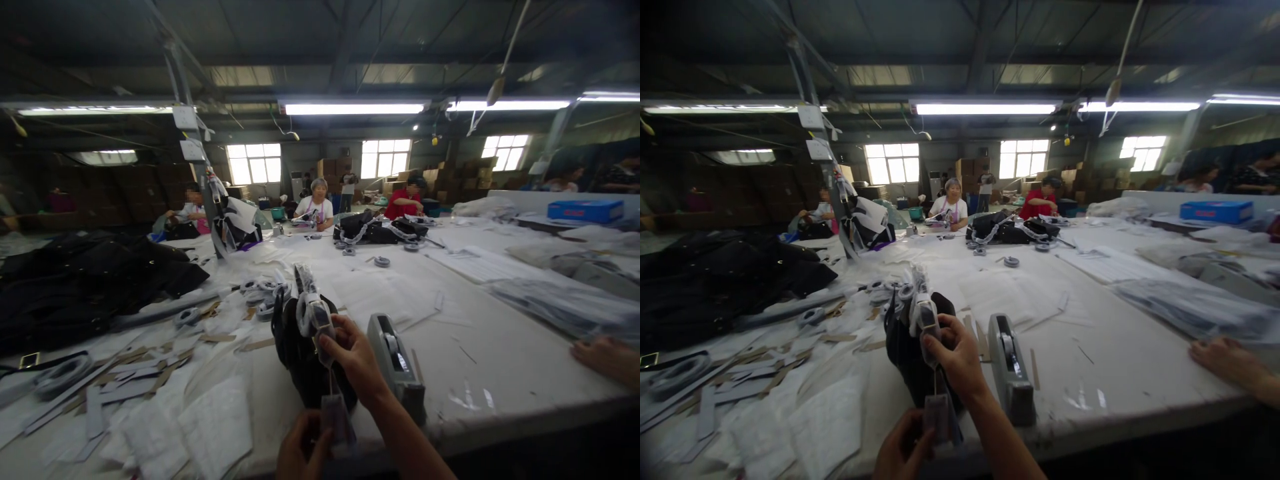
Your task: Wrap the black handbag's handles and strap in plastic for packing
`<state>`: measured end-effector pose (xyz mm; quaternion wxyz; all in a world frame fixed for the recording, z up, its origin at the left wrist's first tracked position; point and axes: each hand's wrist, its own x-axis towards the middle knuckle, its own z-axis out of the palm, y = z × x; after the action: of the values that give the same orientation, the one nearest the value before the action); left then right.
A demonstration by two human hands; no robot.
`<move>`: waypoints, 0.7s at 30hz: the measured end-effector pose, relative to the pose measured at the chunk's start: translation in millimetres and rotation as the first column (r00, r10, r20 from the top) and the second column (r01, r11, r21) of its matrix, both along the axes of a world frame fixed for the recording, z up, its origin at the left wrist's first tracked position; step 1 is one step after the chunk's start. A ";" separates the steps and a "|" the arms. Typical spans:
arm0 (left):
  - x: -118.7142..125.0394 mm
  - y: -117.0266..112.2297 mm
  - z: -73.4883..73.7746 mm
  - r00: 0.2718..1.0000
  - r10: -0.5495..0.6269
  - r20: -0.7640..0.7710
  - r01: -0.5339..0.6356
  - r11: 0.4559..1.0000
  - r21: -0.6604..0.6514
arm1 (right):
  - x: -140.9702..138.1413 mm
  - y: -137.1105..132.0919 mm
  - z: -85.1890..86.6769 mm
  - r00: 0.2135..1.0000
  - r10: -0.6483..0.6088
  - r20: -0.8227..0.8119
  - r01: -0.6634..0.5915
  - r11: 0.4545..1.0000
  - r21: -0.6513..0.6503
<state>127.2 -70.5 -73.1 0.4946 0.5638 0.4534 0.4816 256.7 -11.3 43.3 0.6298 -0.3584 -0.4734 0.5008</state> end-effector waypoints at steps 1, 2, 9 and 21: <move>-3.0 0.9 4.2 0.999 -0.009 -0.049 0.011 0.999 0.034 | 1.6 -1.0 1.9 1.000 -0.005 -0.008 0.005 1.000 -0.013; -6.2 1.4 10.0 0.996 -0.024 -0.091 0.030 0.997 0.066 | 3.0 -2.1 3.6 1.000 -0.011 -0.011 0.011 1.000 -0.020; -22.8 16.6 77.6 0.965 0.212 -0.154 -0.184 0.966 0.181 | 4.8 -7.0 -0.5 1.000 0.020 0.009 -0.021 0.999 0.034; -7.3 43.2 75.8 0.984 0.158 -0.082 -0.119 0.928 0.354 | 30.6 -19.3 -15.6 0.747 -0.475 0.465 0.427 0.879 0.212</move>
<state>119.9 -27.2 2.7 0.3265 0.6342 0.4260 0.5564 287.3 -30.6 27.7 0.6020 -0.5506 -0.5425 0.2001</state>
